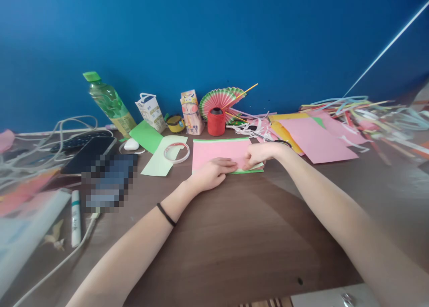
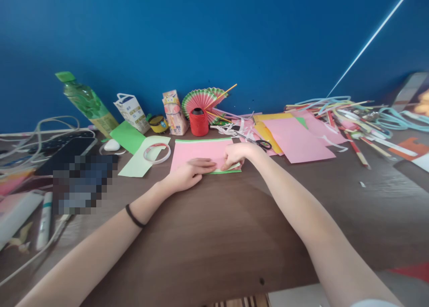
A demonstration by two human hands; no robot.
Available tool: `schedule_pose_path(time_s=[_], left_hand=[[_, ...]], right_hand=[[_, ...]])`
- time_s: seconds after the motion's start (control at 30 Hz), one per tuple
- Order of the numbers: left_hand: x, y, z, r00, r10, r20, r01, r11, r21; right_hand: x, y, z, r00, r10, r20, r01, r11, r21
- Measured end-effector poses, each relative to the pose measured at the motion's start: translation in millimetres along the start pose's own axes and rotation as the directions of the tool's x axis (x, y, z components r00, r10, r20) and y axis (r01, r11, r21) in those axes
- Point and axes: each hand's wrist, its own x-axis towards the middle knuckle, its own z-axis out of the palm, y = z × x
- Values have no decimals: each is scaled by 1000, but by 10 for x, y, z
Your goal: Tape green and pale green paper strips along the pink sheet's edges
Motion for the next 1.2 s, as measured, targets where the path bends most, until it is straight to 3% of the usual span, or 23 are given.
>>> schedule_pose_path(time_s=[0.27,0.93,1.2], left_hand=[[-9,-49,-21,998,-61,6,61,982,-176],[-21,-99,16,998,-63,-18,59,980,-192],[-20,-87,16,997,-69,-15,65,980,-188]], right_hand=[[44,119,0,998,34,54,-37,997,63],[53,294,-25,991,63,116,-82,984,160],[45,343,-40,990,124,70,-132,983,125]])
